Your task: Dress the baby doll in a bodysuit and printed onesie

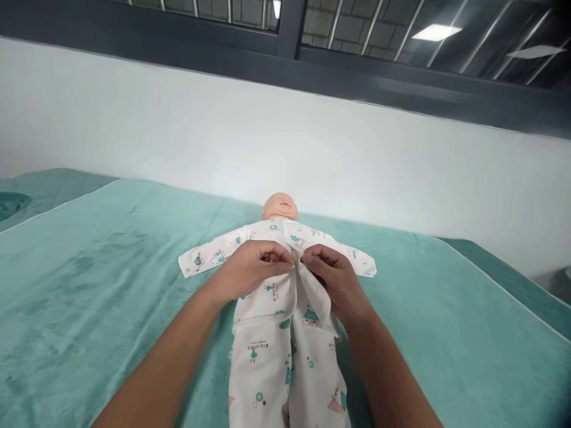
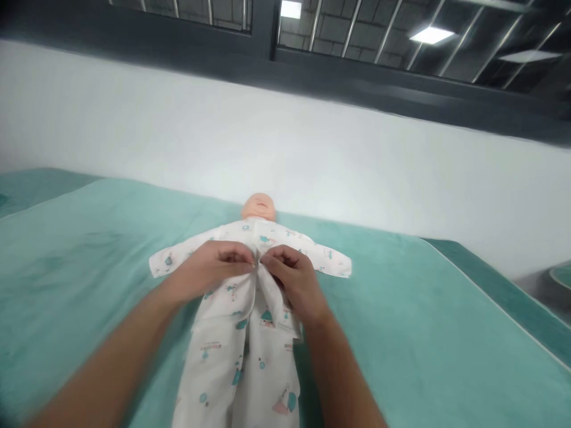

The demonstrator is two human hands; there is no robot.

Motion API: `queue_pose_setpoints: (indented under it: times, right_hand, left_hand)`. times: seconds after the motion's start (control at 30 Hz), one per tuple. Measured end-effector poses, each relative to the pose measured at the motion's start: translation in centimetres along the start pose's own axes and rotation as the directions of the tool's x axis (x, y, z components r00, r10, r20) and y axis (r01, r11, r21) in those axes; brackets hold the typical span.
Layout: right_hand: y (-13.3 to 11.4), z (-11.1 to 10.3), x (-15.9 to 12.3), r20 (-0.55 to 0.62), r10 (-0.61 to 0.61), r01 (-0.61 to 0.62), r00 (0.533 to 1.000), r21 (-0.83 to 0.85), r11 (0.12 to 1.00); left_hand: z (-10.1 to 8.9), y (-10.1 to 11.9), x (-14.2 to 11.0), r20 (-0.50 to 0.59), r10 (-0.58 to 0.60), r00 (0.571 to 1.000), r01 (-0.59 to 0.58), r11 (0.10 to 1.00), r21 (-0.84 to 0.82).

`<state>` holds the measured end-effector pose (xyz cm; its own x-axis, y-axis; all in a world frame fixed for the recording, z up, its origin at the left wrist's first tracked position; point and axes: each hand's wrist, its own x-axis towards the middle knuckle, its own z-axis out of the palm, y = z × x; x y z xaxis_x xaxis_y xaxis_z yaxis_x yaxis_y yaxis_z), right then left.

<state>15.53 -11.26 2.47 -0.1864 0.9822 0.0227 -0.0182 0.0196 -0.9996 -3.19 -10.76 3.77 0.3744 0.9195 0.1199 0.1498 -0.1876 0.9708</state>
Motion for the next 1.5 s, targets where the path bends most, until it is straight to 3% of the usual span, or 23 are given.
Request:
queue_pose_setpoints:
  times: [0.07, 0.2, 0.77, 1.0, 1.13, 1.23, 1.5]
  right_hand:
    - [-0.1, 0.4, -0.1, -0.042, -0.025, 0.024, 0.999, -0.021, 0.999]
    - [-0.4, 0.7, -0.2, 0.002, -0.002, 0.002, 1.000, -0.106, 0.994]
    - [-0.1, 0.0, 0.1, 0.136, -0.023, 0.026, 0.990, -0.018, 1.000]
    - [-0.3, 0.3, -0.2, 0.094, -0.069, 0.086, 0.993, -0.183, 0.979]
    - [-0.2, 0.9, -0.3, 0.072, -0.171, 0.184, 0.983, -0.284, 0.941]
    - [0.1, 1.0, -0.2, 0.073, -0.225, 0.236, 0.972, -0.311, 0.921]
    - [0.7, 1.2, -0.3, 0.099, -0.229, 0.249, 0.968, -0.342, 0.906]
  left_hand:
    - [0.0, -0.1, 0.1, -0.008, -0.016, 1.000, 0.016, 1.000, -0.027]
    - [0.0, -0.3, 0.1, -0.025, -0.046, 0.999, 0.043, 0.994, -0.095]
    - [0.0, -0.8, 0.3, 0.016, -0.056, 0.998, 0.058, 0.973, -0.224]
    - [0.0, -0.9, 0.2, 0.004, -0.048, 0.999, 0.048, 0.988, -0.148]
    - [-0.2, -1.1, 0.3, -0.025, -0.044, 0.999, 0.040, 0.989, -0.139]
    - [-0.4, -1.0, 0.2, -0.035, -0.043, 0.998, 0.039, 0.994, -0.099]
    - [-0.8, -0.5, 0.1, 0.038, -0.088, 0.995, 0.084, 0.991, 0.105]
